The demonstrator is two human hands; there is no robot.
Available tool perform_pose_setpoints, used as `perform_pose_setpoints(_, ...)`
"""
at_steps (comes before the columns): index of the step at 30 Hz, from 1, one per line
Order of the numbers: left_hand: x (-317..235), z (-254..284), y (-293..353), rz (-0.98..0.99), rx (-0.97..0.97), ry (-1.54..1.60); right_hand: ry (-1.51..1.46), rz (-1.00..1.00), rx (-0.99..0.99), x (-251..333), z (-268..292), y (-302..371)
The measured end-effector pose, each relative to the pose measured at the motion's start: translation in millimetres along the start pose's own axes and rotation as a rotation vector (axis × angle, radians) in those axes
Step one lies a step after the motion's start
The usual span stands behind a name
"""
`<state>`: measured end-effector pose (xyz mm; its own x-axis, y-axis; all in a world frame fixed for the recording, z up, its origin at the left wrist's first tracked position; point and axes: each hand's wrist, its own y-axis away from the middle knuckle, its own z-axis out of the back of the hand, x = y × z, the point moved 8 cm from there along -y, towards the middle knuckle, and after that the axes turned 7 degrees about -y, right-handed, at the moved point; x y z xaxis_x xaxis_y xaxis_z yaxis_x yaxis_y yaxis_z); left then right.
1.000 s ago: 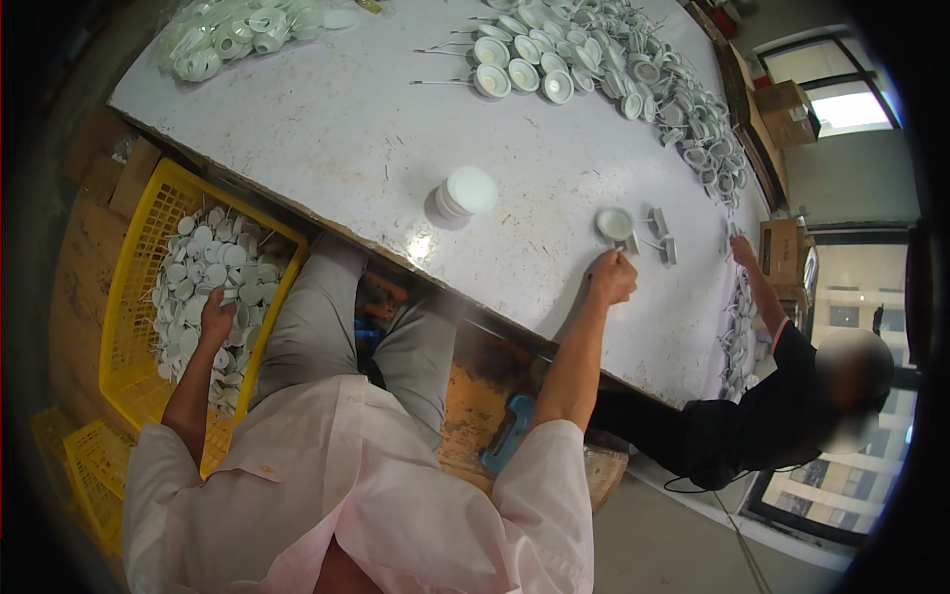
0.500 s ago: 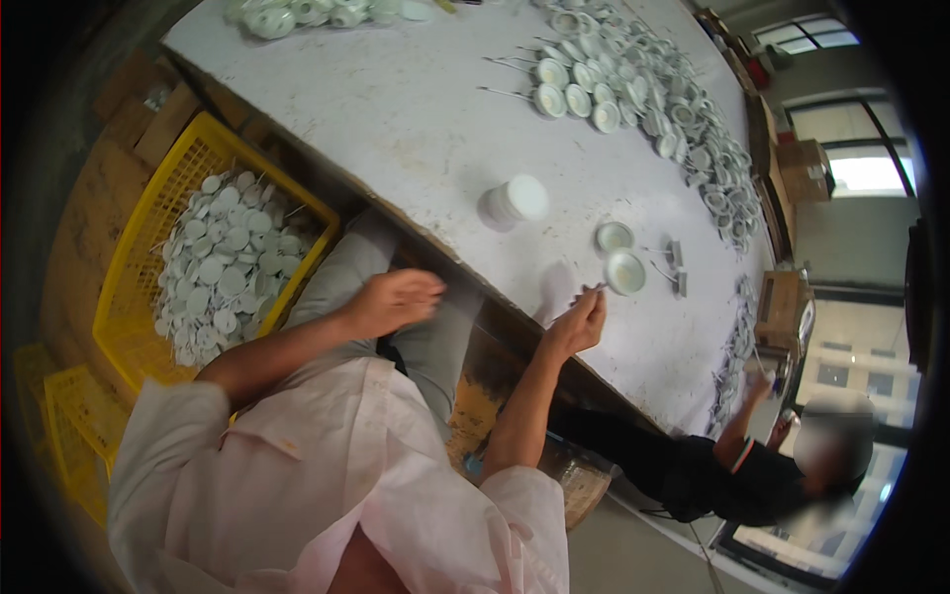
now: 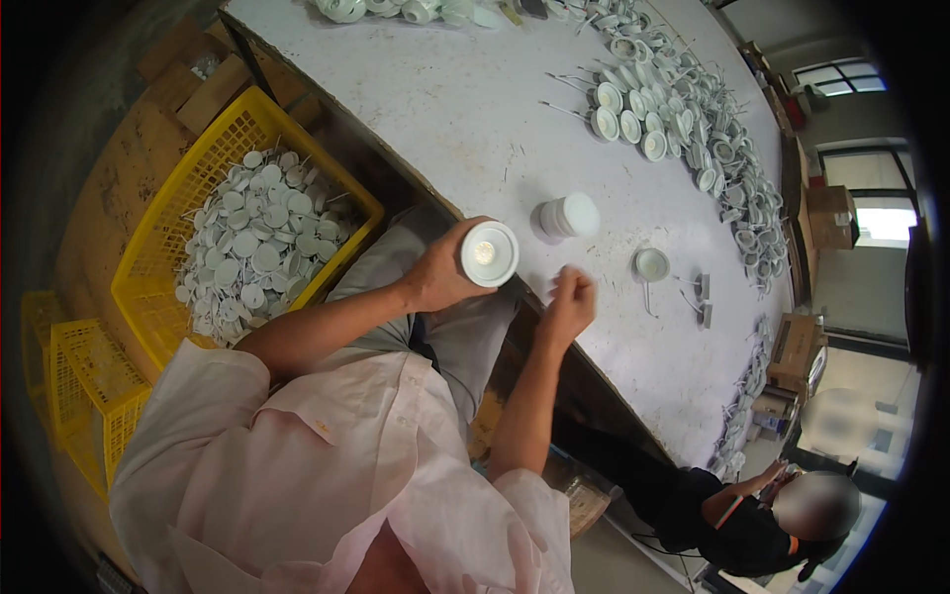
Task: The person assembles LED light fixtures by picking up light bases and pressing circular covers onto them by hand, and fits plastic housing components together.
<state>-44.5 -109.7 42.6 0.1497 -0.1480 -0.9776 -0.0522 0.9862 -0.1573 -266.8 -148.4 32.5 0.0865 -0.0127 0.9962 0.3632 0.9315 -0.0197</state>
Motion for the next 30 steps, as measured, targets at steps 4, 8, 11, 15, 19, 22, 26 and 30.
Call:
perform_pose_setpoints(4, 5.3, 1.1, 9.5, 0.049, 0.062, 0.057, 0.034, 0.002, -0.101, 8.8, -7.3, -72.4)
perform_pose_setpoints(8, 9.5, 4.4, 18.2, 0.063, 0.098, 0.031, 0.104, -0.175, 0.057, -15.9, -17.7, -96.3)
perform_pose_setpoints(11, 16.5, 8.4, 21.3, 0.093, 0.112, 0.057, 0.022, -0.139, 0.031, -14.6, -15.3, -91.8)
perform_pose_setpoints(15, 21.2, 7.2, 22.7, 0.121, 0.152, 0.059, -0.283, -0.23, 0.002, -12.7, -10.0, -74.6)
perform_pose_setpoints(19, 27.8, -0.4, 24.0, 0.173, 0.187, 0.19, -0.498, -0.304, 0.051, -3.8, -10.6, -45.9)
perform_pose_setpoints(22, 26.5, -8.2, 21.3, 0.223, 0.219, 0.345, -0.561, -0.31, 0.148, 1.4, -15.8, -27.5)
perform_pose_setpoints(26, 22.1, -10.8, 16.8, 0.234, 0.233, 0.478, -0.539, -0.303, 0.172, 4.4, -22.3, -7.2)
perform_pose_setpoints(30, 18.1, -10.9, 14.5, 0.254, 0.256, 0.673, 0.002, 0.111, 0.091, 36.5, -18.3, 22.5)
